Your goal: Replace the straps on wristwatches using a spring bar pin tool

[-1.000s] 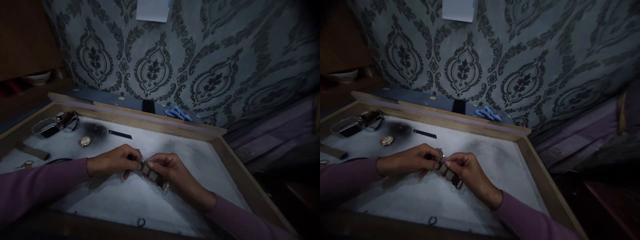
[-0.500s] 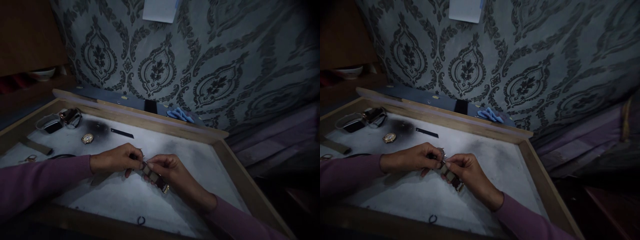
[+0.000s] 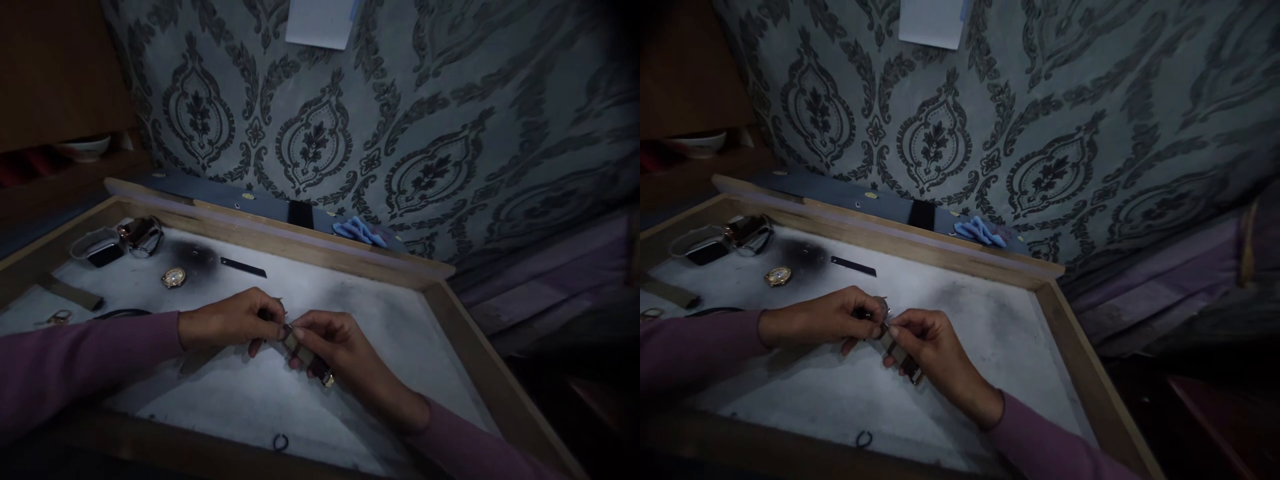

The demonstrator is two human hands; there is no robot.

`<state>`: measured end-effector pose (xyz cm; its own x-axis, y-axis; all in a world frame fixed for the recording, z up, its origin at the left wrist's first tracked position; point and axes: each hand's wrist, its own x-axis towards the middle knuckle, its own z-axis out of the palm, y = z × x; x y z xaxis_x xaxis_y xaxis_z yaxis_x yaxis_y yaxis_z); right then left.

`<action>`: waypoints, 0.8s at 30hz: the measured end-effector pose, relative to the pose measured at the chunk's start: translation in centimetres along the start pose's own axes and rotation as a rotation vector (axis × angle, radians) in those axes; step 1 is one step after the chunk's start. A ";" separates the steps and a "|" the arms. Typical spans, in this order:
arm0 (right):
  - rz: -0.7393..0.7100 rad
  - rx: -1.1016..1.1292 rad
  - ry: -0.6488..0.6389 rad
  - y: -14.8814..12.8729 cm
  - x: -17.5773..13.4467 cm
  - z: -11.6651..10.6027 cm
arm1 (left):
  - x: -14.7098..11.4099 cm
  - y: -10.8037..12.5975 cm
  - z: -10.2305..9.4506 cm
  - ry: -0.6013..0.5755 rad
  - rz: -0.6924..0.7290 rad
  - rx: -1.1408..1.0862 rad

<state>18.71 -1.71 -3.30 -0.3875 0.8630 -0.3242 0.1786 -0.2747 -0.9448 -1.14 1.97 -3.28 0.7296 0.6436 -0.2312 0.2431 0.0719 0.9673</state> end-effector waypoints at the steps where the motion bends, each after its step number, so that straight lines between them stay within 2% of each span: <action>1: -0.013 -0.002 -0.002 0.0 0.0 0.0 | 0.0 -0.1 0.0 -0.001 -0.003 0.002; 14: -0.038 0.080 0.002 0.0 0.0 0.3 | 0.0 -0.1 -0.1 -0.005 0.002 0.005; 19: -0.010 0.112 0.055 -0.4 0.0 -0.2 | -0.6 0.6 -0.6 -0.029 -0.044 0.036; 24: -0.020 0.137 0.059 -0.4 0.0 -0.7 | -1.4 1.5 -1.0 -0.018 -0.111 -0.050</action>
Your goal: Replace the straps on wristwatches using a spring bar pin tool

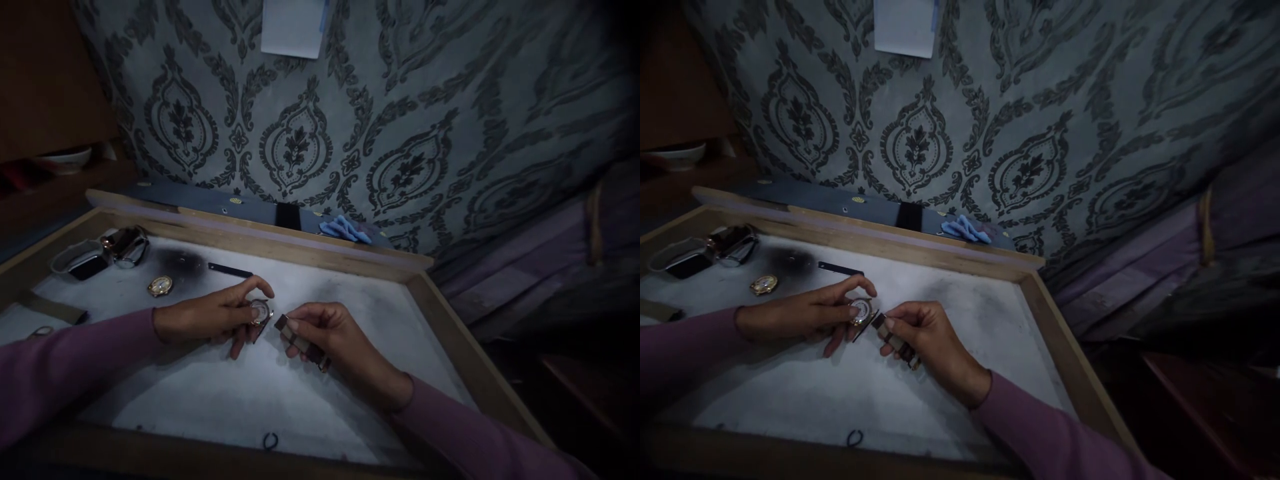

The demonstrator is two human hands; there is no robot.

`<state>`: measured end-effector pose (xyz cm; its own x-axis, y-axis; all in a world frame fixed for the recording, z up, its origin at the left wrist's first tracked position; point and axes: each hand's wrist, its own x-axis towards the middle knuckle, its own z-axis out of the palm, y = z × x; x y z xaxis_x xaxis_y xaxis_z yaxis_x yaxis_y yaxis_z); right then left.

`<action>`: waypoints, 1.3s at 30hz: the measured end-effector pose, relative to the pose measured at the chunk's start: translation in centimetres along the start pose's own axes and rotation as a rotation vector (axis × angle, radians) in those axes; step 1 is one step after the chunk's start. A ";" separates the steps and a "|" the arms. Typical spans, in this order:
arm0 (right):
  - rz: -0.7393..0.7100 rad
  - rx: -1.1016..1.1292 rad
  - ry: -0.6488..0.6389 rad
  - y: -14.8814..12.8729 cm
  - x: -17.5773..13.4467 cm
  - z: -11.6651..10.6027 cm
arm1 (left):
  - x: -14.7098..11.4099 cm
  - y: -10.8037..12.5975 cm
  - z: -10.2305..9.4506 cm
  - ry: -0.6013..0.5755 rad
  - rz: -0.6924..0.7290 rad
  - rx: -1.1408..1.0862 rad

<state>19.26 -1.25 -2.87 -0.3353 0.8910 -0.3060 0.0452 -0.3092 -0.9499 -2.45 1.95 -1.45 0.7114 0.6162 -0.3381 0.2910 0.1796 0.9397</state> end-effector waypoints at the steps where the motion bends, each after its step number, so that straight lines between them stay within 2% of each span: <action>1: 0.001 0.003 -0.001 0.0 0.0 -0.1 | -0.1 0.1 -0.1 -0.006 -0.013 -0.007; 7: 0.023 -0.003 0.028 0.3 0.3 -0.6 | -0.2 -0.4 -0.2 -0.090 -0.035 -0.022; 23: -0.086 0.057 0.022 0.5 0.3 -0.6 | -0.2 -0.5 -0.3 -0.107 -0.076 -0.046; 27: -0.116 0.038 0.013 0.4 0.3 -0.6 | -0.1 -0.7 -0.2 -0.136 -0.060 -0.053; 39: -0.200 -0.057 -0.034 0.1 -0.2 -0.3 | 0.0 -0.4 -0.3 -0.130 -0.064 0.024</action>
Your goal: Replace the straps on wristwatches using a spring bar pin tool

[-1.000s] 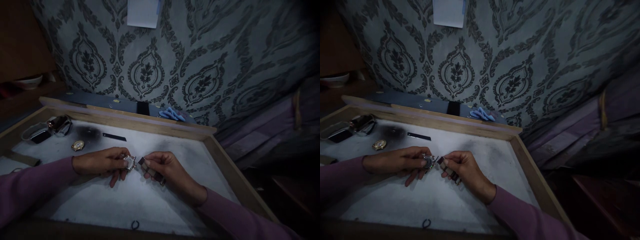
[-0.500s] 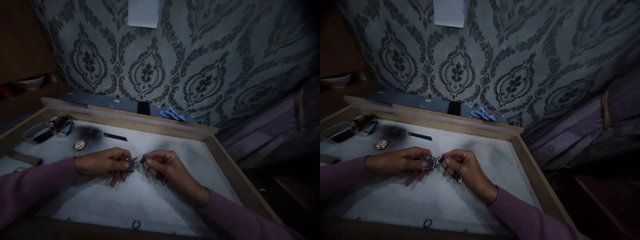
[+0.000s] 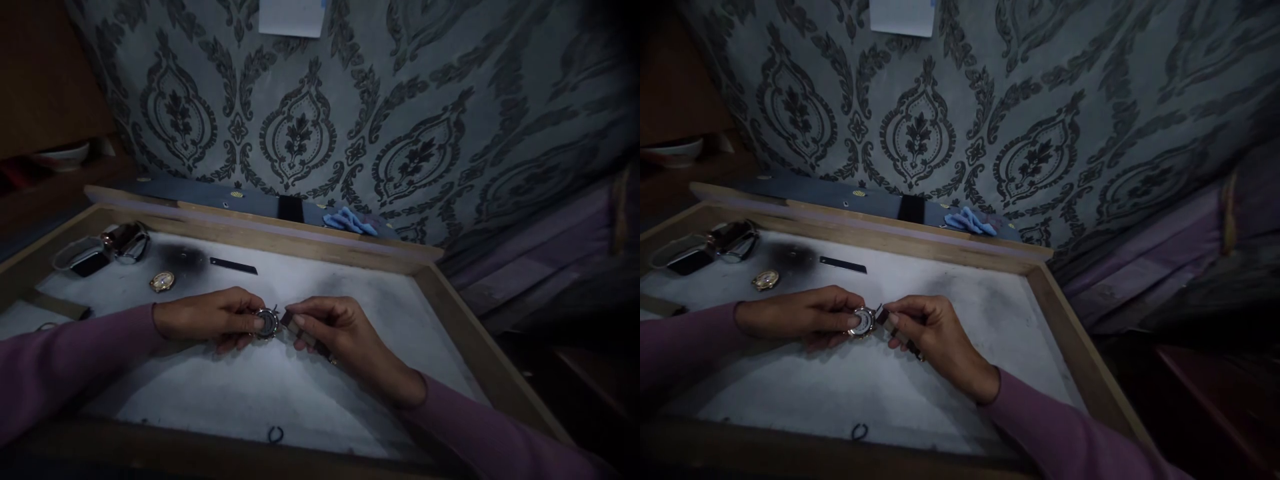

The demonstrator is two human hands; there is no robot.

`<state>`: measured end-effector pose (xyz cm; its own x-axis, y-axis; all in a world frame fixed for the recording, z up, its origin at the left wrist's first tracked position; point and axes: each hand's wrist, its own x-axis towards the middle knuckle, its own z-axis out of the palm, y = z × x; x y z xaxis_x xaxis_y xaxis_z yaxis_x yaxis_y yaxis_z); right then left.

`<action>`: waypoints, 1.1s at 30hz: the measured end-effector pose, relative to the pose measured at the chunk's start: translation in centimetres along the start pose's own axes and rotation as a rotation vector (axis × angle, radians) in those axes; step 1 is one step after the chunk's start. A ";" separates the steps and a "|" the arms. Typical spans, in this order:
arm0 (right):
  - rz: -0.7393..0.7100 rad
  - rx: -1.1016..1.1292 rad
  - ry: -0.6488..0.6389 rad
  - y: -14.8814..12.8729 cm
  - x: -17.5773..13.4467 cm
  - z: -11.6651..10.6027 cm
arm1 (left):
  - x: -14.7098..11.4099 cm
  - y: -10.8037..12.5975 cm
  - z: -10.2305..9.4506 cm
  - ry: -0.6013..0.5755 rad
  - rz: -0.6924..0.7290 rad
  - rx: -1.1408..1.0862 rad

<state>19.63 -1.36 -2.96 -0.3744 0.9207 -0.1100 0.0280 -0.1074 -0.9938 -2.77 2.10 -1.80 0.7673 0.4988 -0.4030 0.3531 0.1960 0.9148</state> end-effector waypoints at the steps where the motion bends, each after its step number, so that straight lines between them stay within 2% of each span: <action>1: -0.009 -0.009 -0.005 0.0 0.0 0.0 | 0.0 0.1 0.0 -0.005 0.002 0.017; 10: -0.074 -0.152 -0.024 -0.1 -0.5 -0.2 | -0.1 0.2 0.3 0.035 0.034 0.098; 13: -0.105 -0.195 -0.024 -0.3 -0.6 -0.2 | -0.1 0.1 0.6 0.072 0.084 0.139; 16: -0.122 -0.242 -0.023 -0.4 -0.6 -0.2 | -0.2 0.2 1.0 0.125 0.145 0.264; 21: -0.154 -0.320 -0.036 -0.4 -0.6 -0.2 | -0.3 0.3 1.5 0.203 0.154 0.454; 33: -0.150 -0.360 -0.050 -0.2 -0.6 -0.2 | -0.3 0.2 1.6 0.230 0.158 0.494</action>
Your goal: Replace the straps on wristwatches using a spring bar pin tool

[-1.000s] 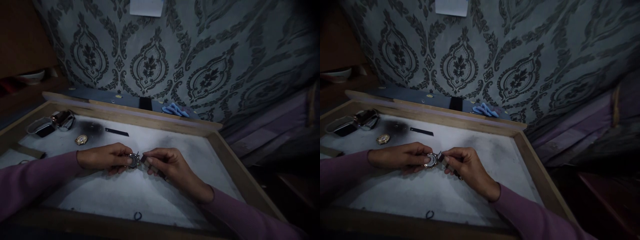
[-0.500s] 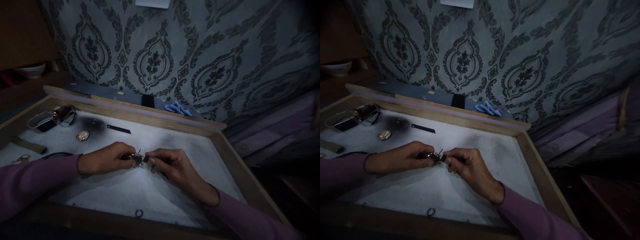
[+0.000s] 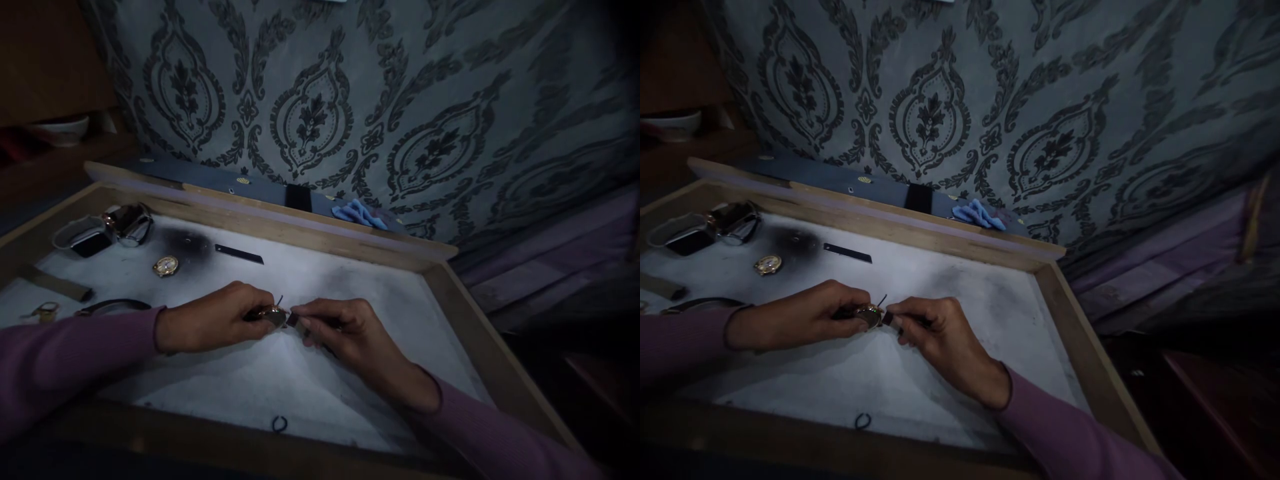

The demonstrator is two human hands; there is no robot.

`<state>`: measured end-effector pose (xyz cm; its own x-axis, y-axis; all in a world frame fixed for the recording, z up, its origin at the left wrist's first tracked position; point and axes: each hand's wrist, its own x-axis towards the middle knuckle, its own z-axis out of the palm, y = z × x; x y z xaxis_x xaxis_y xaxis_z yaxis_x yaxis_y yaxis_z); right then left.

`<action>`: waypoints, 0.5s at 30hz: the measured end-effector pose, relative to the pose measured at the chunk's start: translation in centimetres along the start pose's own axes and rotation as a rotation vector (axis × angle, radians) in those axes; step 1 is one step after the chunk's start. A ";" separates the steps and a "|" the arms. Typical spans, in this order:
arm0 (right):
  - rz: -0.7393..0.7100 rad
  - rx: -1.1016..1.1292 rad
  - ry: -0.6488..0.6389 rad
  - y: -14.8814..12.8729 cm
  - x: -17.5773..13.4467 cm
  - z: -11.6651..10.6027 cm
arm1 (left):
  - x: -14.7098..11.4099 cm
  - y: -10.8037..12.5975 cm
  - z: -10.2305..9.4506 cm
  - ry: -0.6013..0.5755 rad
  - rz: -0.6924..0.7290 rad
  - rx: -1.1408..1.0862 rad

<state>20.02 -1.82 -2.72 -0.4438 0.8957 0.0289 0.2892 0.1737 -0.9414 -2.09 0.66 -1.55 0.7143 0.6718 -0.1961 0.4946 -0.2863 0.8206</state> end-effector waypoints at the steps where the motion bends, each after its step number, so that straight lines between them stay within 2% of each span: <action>1: 0.002 -0.005 -0.003 0.0 0.0 0.0 | 0.0 0.0 0.0 0.002 0.002 0.000; 15: -0.028 -0.080 -0.015 0.0 0.0 0.0 | -0.1 0.0 0.0 0.001 0.012 0.023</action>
<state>19.97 -1.80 -2.71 -0.4652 0.8839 0.0489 0.3433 0.2311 -0.9103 -2.14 0.65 -1.53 0.7195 0.6692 -0.1856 0.4971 -0.3096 0.8106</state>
